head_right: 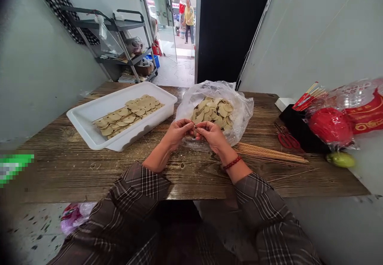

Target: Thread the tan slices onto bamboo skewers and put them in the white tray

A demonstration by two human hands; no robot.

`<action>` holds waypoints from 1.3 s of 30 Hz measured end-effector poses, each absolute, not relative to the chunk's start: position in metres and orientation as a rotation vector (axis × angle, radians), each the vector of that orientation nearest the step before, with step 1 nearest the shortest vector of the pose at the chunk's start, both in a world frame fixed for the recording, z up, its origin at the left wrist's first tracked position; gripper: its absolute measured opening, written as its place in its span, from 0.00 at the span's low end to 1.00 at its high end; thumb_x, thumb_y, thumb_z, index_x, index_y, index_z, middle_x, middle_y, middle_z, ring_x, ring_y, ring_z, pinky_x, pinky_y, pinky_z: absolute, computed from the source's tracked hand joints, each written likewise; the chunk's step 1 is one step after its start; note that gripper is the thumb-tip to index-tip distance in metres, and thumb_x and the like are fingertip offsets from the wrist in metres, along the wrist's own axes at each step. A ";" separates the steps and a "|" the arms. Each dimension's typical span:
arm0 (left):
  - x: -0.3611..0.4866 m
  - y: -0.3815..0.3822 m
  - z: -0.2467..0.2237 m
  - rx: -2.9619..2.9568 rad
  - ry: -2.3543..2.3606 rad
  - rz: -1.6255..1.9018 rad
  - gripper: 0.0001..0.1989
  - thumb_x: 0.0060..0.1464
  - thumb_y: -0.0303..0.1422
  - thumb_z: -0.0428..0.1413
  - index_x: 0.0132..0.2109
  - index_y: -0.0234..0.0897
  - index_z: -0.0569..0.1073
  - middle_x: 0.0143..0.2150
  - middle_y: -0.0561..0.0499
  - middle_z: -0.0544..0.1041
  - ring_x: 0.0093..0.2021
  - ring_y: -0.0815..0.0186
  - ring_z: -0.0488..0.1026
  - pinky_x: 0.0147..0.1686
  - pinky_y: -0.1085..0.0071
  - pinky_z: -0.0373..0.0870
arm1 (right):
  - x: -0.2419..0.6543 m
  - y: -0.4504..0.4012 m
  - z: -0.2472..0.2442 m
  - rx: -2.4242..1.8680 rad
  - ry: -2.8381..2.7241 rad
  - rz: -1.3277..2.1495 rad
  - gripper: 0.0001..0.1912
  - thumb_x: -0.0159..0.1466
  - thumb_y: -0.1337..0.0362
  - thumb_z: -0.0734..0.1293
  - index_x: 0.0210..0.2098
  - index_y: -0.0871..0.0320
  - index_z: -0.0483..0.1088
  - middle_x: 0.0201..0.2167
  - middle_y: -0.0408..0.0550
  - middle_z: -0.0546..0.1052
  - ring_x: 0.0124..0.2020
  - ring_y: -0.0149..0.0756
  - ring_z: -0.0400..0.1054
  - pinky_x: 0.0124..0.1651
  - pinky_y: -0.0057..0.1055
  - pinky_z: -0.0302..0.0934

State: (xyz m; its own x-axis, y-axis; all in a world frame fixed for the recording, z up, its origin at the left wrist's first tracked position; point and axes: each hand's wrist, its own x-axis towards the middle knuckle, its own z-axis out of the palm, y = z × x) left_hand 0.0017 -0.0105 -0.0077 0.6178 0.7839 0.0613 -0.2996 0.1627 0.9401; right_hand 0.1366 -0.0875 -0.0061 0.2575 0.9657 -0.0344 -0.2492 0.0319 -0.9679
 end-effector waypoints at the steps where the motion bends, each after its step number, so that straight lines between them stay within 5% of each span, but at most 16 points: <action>1: 0.002 -0.010 -0.008 1.179 0.515 0.838 0.15 0.42 0.38 0.67 0.31 0.32 0.73 0.24 0.53 0.74 0.23 0.74 0.68 0.25 0.77 0.65 | 0.137 -0.087 -0.007 -1.134 -0.850 1.139 0.21 0.45 0.54 0.78 0.32 0.59 0.72 0.23 0.39 0.74 0.23 0.26 0.67 0.26 0.26 0.66; 10: -0.004 -0.003 -0.005 1.136 0.651 0.979 0.13 0.43 0.37 0.64 0.28 0.33 0.69 0.22 0.56 0.70 0.20 0.77 0.64 0.23 0.78 0.60 | 0.156 -0.098 0.005 -1.424 -1.462 0.914 0.11 0.57 0.57 0.70 0.28 0.60 0.72 0.19 0.41 0.73 0.17 0.25 0.64 0.21 0.23 0.58; 15: -0.006 -0.002 -0.002 1.247 0.724 1.046 0.12 0.49 0.39 0.60 0.30 0.35 0.69 0.24 0.55 0.70 0.22 0.74 0.64 0.25 0.76 0.61 | 0.184 -0.105 0.004 -1.388 -1.107 0.904 0.10 0.55 0.58 0.70 0.28 0.60 0.72 0.16 0.38 0.68 0.14 0.23 0.56 0.16 0.21 0.50; 21: 0.000 -0.009 -0.010 2.231 0.992 0.822 0.06 0.53 0.34 0.57 0.34 0.35 0.75 0.30 0.50 0.71 0.32 0.66 0.67 0.36 0.68 0.64 | 0.190 -0.107 -0.001 -1.207 -0.904 0.896 0.10 0.56 0.60 0.68 0.33 0.59 0.74 0.15 0.36 0.66 0.15 0.22 0.53 0.15 0.20 0.46; 27: 0.003 -0.013 -0.018 2.708 1.043 0.649 0.12 0.54 0.36 0.59 0.44 0.35 0.77 0.41 0.43 0.72 0.44 0.56 0.69 0.46 0.60 0.66 | 0.185 -0.105 -0.007 -1.207 -0.890 0.938 0.10 0.56 0.60 0.68 0.34 0.60 0.75 0.16 0.37 0.67 0.16 0.22 0.55 0.15 0.20 0.47; 39: 0.011 -0.016 -0.018 2.653 0.966 0.696 0.05 0.56 0.28 0.52 0.34 0.36 0.72 0.34 0.47 0.73 0.39 0.60 0.69 0.40 0.65 0.65 | 0.183 -0.104 -0.005 -1.185 -0.848 0.967 0.13 0.56 0.56 0.70 0.34 0.60 0.75 0.16 0.36 0.66 0.15 0.22 0.53 0.16 0.21 0.46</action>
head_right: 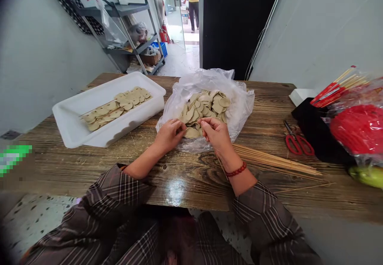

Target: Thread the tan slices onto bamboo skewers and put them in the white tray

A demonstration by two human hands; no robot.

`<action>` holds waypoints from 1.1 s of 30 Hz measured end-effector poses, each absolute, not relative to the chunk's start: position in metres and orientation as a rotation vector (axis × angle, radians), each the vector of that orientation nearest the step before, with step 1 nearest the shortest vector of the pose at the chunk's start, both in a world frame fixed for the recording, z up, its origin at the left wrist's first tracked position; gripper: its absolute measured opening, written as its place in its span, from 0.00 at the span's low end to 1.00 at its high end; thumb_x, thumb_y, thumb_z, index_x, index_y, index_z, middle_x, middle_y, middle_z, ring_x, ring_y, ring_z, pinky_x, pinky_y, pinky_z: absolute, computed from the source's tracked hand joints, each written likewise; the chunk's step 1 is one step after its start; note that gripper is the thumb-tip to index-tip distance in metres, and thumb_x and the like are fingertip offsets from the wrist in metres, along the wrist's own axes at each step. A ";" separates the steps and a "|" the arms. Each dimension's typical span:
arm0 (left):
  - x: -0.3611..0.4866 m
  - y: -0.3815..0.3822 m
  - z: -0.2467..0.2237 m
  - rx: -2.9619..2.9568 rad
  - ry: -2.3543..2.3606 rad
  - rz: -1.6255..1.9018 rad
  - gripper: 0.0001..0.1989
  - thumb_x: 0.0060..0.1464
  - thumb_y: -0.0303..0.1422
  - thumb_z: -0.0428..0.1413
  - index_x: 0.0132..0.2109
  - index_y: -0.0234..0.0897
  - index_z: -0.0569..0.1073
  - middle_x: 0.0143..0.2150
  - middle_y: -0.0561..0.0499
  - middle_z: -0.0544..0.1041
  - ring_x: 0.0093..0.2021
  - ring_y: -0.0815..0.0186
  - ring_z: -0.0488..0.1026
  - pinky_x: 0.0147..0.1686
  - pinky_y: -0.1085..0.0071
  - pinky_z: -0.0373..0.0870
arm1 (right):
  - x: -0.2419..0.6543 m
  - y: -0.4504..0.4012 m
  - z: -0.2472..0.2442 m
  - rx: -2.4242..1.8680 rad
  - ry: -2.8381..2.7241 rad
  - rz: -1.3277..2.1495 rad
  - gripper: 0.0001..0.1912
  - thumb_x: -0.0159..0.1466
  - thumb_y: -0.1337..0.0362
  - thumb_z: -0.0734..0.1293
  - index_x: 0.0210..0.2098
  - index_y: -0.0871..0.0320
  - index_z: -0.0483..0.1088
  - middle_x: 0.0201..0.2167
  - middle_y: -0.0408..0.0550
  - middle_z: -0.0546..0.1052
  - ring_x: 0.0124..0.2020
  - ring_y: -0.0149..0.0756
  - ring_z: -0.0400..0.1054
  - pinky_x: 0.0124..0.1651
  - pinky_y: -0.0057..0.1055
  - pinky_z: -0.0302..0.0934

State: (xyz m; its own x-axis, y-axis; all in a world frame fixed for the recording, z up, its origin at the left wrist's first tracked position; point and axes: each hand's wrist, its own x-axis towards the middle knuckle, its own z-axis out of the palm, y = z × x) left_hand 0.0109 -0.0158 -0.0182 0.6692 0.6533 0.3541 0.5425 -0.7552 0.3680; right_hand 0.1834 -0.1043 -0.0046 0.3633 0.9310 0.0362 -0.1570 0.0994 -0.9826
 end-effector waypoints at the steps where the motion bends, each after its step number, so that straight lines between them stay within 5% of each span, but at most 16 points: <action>1: 0.011 -0.016 -0.018 2.623 0.964 0.705 0.05 0.56 0.27 0.52 0.35 0.36 0.73 0.33 0.48 0.73 0.38 0.61 0.69 0.40 0.65 0.65 | 0.184 -0.104 -0.004 -1.179 -0.848 0.964 0.13 0.56 0.56 0.70 0.34 0.60 0.75 0.16 0.36 0.66 0.15 0.22 0.53 0.16 0.21 0.46; 6: 0.013 -0.019 -0.019 2.506 1.025 0.662 0.10 0.53 0.29 0.55 0.42 0.35 0.75 0.31 0.51 0.72 0.34 0.64 0.68 0.38 0.67 0.64 | 0.186 -0.104 -0.003 -1.173 -0.835 0.949 0.12 0.56 0.57 0.69 0.34 0.60 0.75 0.15 0.36 0.66 0.15 0.22 0.53 0.16 0.21 0.46; 12: 0.018 -0.020 -0.018 2.241 1.111 0.729 0.02 0.47 0.29 0.56 0.30 0.35 0.73 0.25 0.55 0.69 0.28 0.69 0.63 0.30 0.71 0.58 | 0.184 -0.106 -0.001 -1.185 -0.864 0.948 0.14 0.55 0.56 0.69 0.35 0.60 0.75 0.15 0.36 0.66 0.15 0.23 0.53 0.16 0.21 0.47; 20: 0.005 -0.008 0.005 1.202 0.796 1.048 0.17 0.41 0.38 0.65 0.31 0.35 0.67 0.24 0.56 0.71 0.24 0.72 0.69 0.23 0.77 0.64 | 0.175 -0.115 -0.007 -1.297 -1.105 0.942 0.16 0.60 0.55 0.66 0.41 0.60 0.75 0.15 0.36 0.65 0.15 0.24 0.52 0.17 0.23 0.47; 28: 0.001 -0.001 0.008 0.906 0.664 1.081 0.24 0.36 0.32 0.70 0.42 0.30 0.72 0.33 0.50 0.79 0.30 0.68 0.77 0.29 0.75 0.73 | 0.166 -0.122 -0.014 -1.425 -1.437 0.746 0.19 0.64 0.58 0.63 0.48 0.61 0.77 0.15 0.38 0.65 0.18 0.28 0.56 0.23 0.27 0.51; 33: 0.000 -0.006 0.007 0.856 0.647 1.097 0.21 0.34 0.30 0.71 0.38 0.31 0.74 0.31 0.51 0.79 0.30 0.69 0.77 0.32 0.73 0.75 | 0.165 -0.125 -0.013 -1.464 -1.472 0.668 0.20 0.64 0.58 0.62 0.49 0.61 0.77 0.16 0.39 0.68 0.18 0.29 0.58 0.24 0.28 0.53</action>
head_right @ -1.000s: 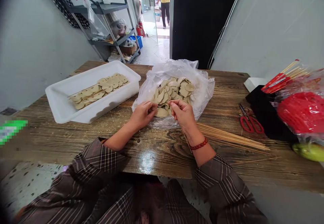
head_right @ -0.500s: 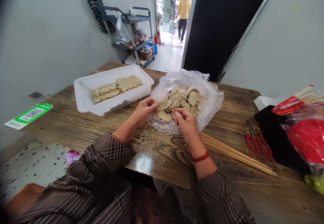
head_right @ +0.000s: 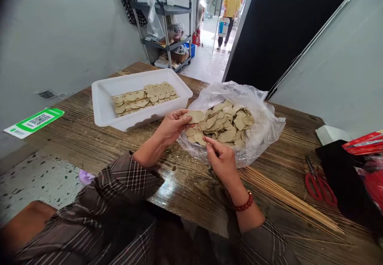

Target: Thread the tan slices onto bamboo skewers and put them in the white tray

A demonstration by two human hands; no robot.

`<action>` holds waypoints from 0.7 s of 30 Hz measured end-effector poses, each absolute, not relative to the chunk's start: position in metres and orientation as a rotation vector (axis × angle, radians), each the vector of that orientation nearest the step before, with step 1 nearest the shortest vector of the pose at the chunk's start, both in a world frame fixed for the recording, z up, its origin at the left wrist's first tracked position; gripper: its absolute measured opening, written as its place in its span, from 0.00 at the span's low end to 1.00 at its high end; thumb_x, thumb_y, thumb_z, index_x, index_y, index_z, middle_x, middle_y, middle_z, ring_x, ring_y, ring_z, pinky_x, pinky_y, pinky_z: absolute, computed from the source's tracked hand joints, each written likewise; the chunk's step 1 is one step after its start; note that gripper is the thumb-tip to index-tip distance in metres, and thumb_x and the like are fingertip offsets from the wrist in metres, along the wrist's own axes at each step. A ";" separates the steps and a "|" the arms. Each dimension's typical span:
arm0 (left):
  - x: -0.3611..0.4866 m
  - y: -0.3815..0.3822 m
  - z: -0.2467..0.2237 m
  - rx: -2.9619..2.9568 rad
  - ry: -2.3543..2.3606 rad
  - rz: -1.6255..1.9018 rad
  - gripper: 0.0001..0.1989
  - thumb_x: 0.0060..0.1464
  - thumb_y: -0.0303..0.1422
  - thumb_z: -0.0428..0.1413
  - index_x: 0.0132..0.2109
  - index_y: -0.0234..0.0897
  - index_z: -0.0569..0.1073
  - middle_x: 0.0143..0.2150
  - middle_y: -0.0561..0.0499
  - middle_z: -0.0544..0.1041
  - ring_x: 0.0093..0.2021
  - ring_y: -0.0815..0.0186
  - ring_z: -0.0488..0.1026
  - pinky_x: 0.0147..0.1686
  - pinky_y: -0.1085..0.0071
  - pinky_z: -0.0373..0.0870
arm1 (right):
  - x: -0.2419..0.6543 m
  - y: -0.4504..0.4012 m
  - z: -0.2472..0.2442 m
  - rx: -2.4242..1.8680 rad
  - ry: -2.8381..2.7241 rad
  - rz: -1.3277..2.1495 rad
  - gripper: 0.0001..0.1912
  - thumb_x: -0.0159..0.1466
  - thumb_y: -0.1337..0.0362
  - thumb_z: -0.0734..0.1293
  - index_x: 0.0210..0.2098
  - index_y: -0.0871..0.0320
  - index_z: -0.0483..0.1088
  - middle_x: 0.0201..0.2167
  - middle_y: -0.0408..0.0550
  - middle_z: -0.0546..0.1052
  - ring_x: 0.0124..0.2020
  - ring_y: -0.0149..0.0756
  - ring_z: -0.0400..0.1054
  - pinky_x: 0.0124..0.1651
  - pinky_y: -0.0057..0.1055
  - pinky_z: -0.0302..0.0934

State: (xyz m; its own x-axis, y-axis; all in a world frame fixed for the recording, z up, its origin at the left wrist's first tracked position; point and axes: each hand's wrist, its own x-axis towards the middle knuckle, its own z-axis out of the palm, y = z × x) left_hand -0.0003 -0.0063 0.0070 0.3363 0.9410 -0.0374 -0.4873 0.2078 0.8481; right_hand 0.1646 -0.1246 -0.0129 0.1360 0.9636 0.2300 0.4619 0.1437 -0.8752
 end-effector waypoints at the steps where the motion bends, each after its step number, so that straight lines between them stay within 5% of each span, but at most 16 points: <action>1: 0.000 -0.007 0.008 0.858 0.649 1.098 0.20 0.34 0.30 0.70 0.37 0.31 0.74 0.31 0.51 0.79 0.30 0.69 0.76 0.32 0.73 0.75 | 0.164 -0.125 -0.013 -1.465 -1.479 0.658 0.20 0.64 0.59 0.62 0.49 0.61 0.77 0.17 0.40 0.69 0.18 0.29 0.58 0.24 0.28 0.54; 8: 0.001 -0.012 0.010 0.892 0.667 1.132 0.19 0.35 0.30 0.70 0.36 0.32 0.72 0.31 0.52 0.79 0.30 0.70 0.76 0.33 0.73 0.76 | 0.161 -0.127 -0.008 -1.443 -1.509 0.620 0.17 0.63 0.60 0.63 0.46 0.57 0.79 0.19 0.44 0.74 0.24 0.36 0.69 0.27 0.30 0.62; 21: 0.002 -0.017 0.008 0.942 0.673 1.122 0.20 0.36 0.32 0.69 0.36 0.34 0.71 0.32 0.53 0.78 0.31 0.71 0.75 0.35 0.72 0.75 | 0.162 -0.125 -0.011 -1.476 -1.493 0.635 0.18 0.63 0.60 0.63 0.47 0.58 0.78 0.21 0.46 0.76 0.27 0.38 0.72 0.27 0.30 0.63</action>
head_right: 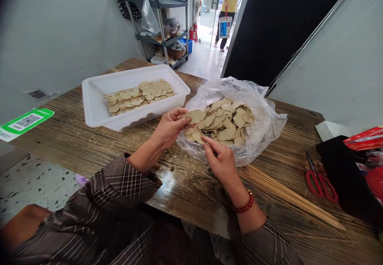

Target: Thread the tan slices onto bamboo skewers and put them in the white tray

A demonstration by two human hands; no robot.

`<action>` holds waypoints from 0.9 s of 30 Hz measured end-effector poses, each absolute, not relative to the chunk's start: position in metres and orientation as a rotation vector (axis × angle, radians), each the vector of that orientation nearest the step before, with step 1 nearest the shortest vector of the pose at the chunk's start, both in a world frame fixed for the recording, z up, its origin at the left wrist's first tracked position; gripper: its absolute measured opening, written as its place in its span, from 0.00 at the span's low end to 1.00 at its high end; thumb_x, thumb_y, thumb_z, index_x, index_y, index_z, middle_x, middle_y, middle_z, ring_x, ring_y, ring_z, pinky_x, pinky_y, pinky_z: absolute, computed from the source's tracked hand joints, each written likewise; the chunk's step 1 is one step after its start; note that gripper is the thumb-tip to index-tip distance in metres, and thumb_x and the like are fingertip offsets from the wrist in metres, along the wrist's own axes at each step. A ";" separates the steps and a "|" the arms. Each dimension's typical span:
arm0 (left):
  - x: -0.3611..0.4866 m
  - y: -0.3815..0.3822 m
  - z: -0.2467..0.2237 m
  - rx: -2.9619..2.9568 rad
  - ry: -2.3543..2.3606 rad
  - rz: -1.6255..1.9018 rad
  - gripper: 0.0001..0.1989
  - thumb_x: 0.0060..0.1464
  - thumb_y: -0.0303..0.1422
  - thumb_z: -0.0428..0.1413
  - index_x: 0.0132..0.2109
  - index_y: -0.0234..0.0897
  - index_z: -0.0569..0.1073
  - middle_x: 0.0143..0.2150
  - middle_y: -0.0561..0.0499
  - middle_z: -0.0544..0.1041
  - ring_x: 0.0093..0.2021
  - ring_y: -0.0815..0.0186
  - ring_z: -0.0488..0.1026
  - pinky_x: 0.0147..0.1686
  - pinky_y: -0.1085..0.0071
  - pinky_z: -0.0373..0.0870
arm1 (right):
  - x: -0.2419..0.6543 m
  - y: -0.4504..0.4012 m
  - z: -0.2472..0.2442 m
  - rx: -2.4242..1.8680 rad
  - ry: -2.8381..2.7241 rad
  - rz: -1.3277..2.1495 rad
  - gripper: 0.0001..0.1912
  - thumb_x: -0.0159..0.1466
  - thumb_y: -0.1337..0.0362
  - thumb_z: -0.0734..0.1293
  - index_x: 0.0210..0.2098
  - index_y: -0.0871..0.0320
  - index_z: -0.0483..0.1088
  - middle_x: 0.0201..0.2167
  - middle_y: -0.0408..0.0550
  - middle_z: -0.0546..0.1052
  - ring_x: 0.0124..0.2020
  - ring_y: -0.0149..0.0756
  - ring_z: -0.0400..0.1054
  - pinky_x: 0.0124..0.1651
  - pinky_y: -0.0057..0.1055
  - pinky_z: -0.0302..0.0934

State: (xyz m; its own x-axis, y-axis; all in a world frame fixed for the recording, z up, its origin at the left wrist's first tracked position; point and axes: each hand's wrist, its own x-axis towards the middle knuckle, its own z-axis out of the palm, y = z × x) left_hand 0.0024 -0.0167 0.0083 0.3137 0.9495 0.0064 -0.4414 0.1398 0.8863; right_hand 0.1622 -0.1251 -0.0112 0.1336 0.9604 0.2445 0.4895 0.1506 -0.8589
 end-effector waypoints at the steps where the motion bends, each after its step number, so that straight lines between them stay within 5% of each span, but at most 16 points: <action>1: 0.003 -0.017 0.008 0.951 0.677 1.122 0.19 0.36 0.32 0.69 0.36 0.34 0.71 0.32 0.54 0.78 0.31 0.71 0.75 0.35 0.72 0.75 | 0.162 -0.125 -0.011 -1.478 -1.495 0.637 0.18 0.63 0.60 0.63 0.47 0.58 0.78 0.21 0.46 0.76 0.27 0.37 0.72 0.27 0.30 0.63; 20: 0.007 -0.025 0.005 1.288 0.833 1.118 0.08 0.43 0.31 0.65 0.32 0.35 0.76 0.24 0.54 0.74 0.25 0.71 0.68 0.25 0.76 0.63 | 0.161 -0.122 -0.019 -1.528 -1.495 0.557 0.17 0.63 0.61 0.62 0.46 0.58 0.78 0.24 0.47 0.79 0.27 0.37 0.73 0.29 0.30 0.63; 27: 0.010 -0.025 0.005 1.121 0.737 1.099 0.13 0.40 0.32 0.67 0.33 0.33 0.74 0.29 0.54 0.75 0.29 0.71 0.73 0.30 0.74 0.72 | 0.162 -0.122 -0.019 -1.516 -1.555 0.479 0.18 0.65 0.61 0.61 0.47 0.59 0.78 0.24 0.48 0.79 0.30 0.39 0.75 0.33 0.33 0.67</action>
State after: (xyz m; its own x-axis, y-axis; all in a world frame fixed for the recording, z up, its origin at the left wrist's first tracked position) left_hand 0.0097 -0.0252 0.0052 0.3236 0.9445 0.0570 -0.3060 0.0475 0.9508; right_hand 0.1623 -0.1222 -0.0188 0.1396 0.9374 0.3192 0.5948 0.1783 -0.7838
